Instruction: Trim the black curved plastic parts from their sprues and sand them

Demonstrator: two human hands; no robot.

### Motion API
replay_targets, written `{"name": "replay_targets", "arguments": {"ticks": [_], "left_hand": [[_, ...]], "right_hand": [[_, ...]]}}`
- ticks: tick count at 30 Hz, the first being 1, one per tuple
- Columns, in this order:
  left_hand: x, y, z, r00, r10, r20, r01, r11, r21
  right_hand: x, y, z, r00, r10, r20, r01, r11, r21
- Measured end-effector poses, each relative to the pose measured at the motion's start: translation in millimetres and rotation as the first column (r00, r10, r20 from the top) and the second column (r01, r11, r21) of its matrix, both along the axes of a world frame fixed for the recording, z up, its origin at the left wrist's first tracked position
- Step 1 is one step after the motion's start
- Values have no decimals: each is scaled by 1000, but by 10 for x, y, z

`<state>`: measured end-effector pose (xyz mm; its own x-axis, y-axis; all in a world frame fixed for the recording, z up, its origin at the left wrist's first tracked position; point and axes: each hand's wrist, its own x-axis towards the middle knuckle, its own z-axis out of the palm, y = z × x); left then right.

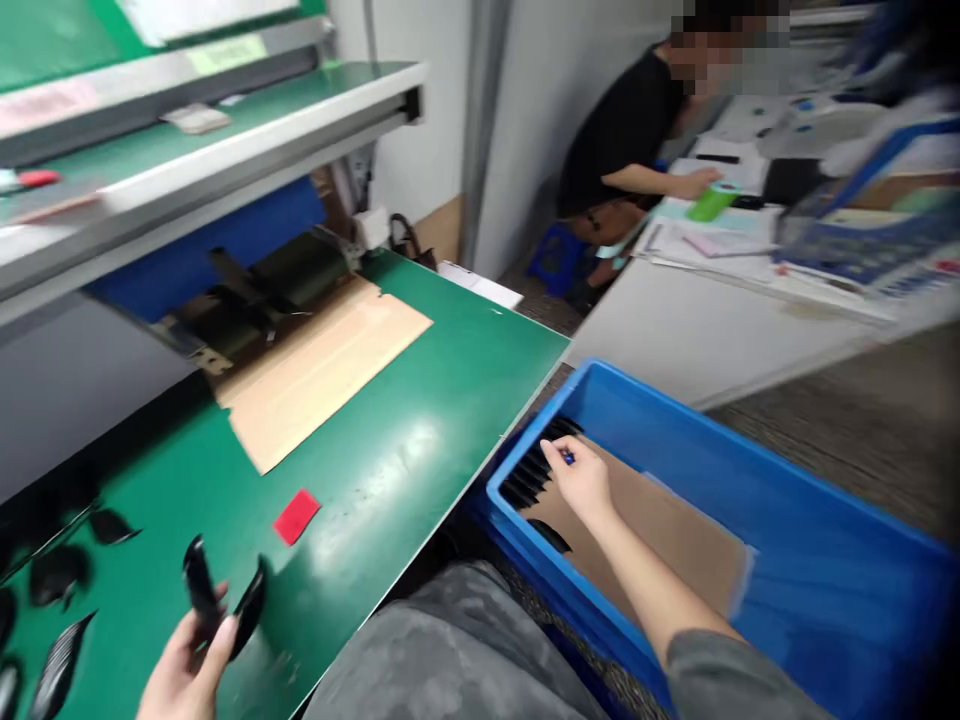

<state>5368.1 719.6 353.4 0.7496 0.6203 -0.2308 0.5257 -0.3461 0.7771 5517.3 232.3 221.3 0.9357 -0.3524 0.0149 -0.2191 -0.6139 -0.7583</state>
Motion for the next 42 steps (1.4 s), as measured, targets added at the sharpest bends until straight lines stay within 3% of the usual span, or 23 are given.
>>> {"name": "replay_targets", "arguments": {"ticks": [1, 2, 4, 6, 8, 9, 11, 17, 23, 31, 36, 42], "left_hand": [[-49, -114, 83, 995, 54, 86, -38, 983, -182], [-84, -230, 161, 986, 61, 153, -2, 933, -360], [-119, -428, 296, 960, 113, 256, 39, 852, -521], [-145, -547, 402, 933, 130, 335, 93, 812, -576], [-206, -581, 481, 908, 120, 402, 155, 794, -588], [-255, -571, 510, 896, 112, 429, 185, 786, -590], [-379, -508, 547, 881, 96, 463, 230, 769, -596], [-749, -200, 497, 882, 57, 468, 269, 754, -599], [-905, -118, 452, 836, 130, 533, 228, 801, -553], [-899, -229, 625, 829, 236, 507, 118, 812, -572], [-807, -267, 657, 837, 222, 500, 139, 797, -587], [-700, -277, 632, 839, 192, 508, 187, 777, -602]], "right_hand": [[51, 243, 225, 996, 72, 59, -73, 997, 18], [77, 527, 452, 981, 162, 103, -167, 985, 42], [10, 1164, 898, 907, 395, 146, -410, 908, 91], [-218, 1788, 1294, 709, 694, 125, -705, 690, 162], [-532, 2296, 1596, 481, 864, 151, -876, 464, 135], [-685, 2494, 1702, 389, 904, 178, -921, 379, 86], [-928, 2786, 1827, 280, 937, 209, -957, 290, -18], [-1159, 3192, 1817, 214, 947, 240, -965, 243, -98], [-1206, 3405, 1757, 96, 965, 243, -958, 156, -240], [-1066, 3463, 1735, 8, 978, 208, -883, 105, -458], [-958, 3469, 1693, -37, 988, 151, -837, 52, -545], [-795, 3464, 1640, -117, 984, 131, -832, -25, -554]]}}
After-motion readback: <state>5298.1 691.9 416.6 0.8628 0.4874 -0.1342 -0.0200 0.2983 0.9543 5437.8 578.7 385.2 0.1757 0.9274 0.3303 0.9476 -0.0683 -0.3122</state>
